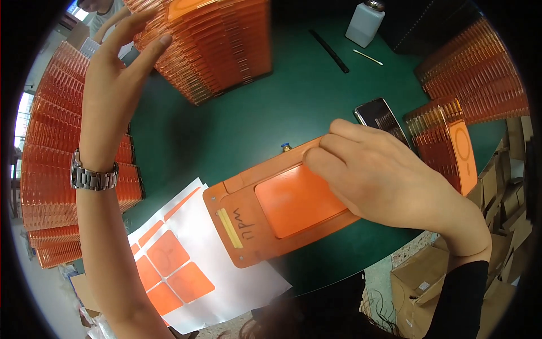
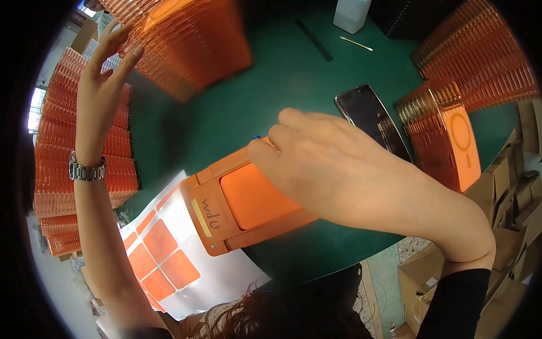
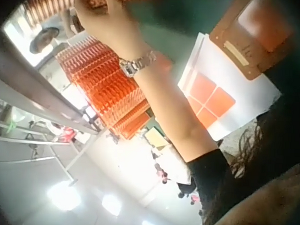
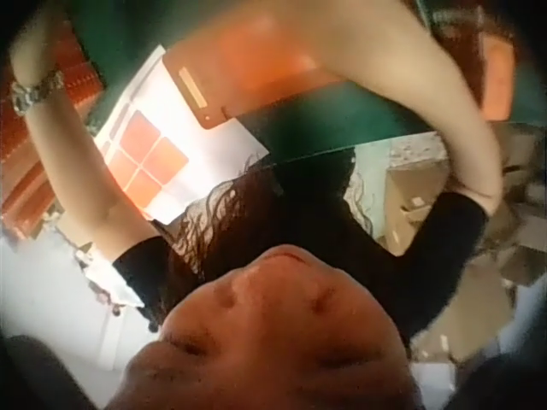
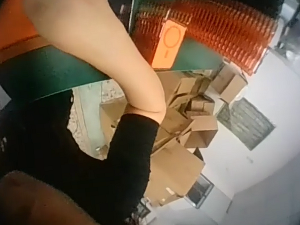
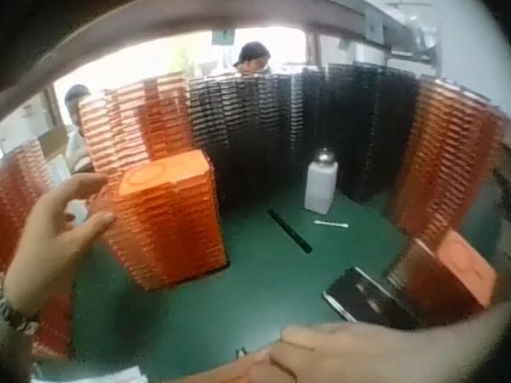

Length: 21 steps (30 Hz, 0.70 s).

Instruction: Peeling stickers and applying them into clear phone case shells using a specialized placement jig.

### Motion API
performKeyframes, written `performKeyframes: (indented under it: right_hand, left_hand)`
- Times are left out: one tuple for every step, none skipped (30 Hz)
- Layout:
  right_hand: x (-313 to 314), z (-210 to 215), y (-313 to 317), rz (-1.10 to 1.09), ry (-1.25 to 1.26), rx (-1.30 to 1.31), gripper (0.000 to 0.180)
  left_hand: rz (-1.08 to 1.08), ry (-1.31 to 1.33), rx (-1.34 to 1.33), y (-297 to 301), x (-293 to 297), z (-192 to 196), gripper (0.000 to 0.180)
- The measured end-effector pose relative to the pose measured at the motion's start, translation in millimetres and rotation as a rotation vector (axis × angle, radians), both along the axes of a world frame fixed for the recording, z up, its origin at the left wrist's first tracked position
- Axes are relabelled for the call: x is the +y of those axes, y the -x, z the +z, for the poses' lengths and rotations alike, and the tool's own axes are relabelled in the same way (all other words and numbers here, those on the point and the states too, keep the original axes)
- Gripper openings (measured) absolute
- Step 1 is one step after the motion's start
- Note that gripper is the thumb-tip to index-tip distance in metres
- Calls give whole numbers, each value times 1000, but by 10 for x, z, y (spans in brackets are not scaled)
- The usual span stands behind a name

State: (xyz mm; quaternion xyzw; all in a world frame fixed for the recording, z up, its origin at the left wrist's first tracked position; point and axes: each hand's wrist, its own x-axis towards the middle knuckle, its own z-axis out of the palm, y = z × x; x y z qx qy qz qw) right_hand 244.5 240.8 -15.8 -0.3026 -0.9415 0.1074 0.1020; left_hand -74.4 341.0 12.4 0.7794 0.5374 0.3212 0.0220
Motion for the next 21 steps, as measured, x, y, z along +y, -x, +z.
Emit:
performKeyframes:
  right_hand:
    - [-38, 80, -33, -35, 44, -35, 24]
    - [-34, 63, -59, -41, 44, -39, 24]
    - [-5, 33, -103, -110, 157, 73, 23]
    - [21, -2, -142, -176, 269, 188, 22]
    - [31, -17, -187, -180, 266, 185, 22]
    - [34, -25, -238, -249, 435, 368, 18]
    - [27, -34, -273, -312, 601, 557, 16]
    - [24, -87, -297, -301, 585, 658, 18]
    - [8, -120, -311, -285, 571, 761, 19]
    - [-18, -108, -315, -337, 622, 789, 19]
    - [-51, -109, -367, -345, 614, 787, 19]
    - [-78, -152, -412, -375, 598, 821, 18]
    - [-115, -195, -468, -411, 576, 853, 17]
    - [-154, -273, -522, -446, 572, 868, 17]
    - [-194, -369, -577, -470, 565, 863, 17]
    - [-229, -373, -508, -480, 575, 868, 17]
    - [-264, -415, -473, -520, 581, 853, 18]
    - [-296, -433, -438, -550, 630, 831, 21]
    - [-294, -562, -452, -535, 588, 803, 25]
    - [-309, -553, -460, -522, 568, 738, 27]
    - [-310, -583, -435, -502, 557, 676, 28]
  left_hand:
    - [17, -41, -26, -11, 27, 3, 39]
    - [11, -40, -31, 52, 89, -39, 39]
    - [-19, -88, 0, 155, 191, -86, 37]
    - [-46, -137, 33, 204, 245, -89, 36]
    - [-49, -140, 29, 250, 281, -80, 36]
    - [-54, -94, 31, 294, 310, -60, 34]
    - [-57, -50, 37, 324, 304, -15, 33]
    - [-56, -56, 37, 359, 289, 10, 33]
    - [-84, -183, 145, 397, 263, 29, 31]
    - [-115, -304, 243, 426, 261, -15, 30]
    - [-123, -310, 236, 360, 172, 13, 30]
    - [-129, -183, 39, 317, -18, 33, 27]
    - [-140, -55, -162, 233, -224, 34, 24]
    - [-155, -53, -171, 141, -408, -34, 24]
    - [-182, 21, -263, 31, -598, -150, 20]
    - [-172, 75, -316, 20, -936, -41, 16]
    - [-161, 130, -371, -53, -1180, -131, 14]
    - [-147, 186, -425, -120, -1413, -255, 13]
    - [-123, 192, -368, -143, -1617, -389, 12]
    - [-135, 214, -351, -166, -1776, -519, 11]
    - [-98, 281, -447, -263, -1939, -648, 9]
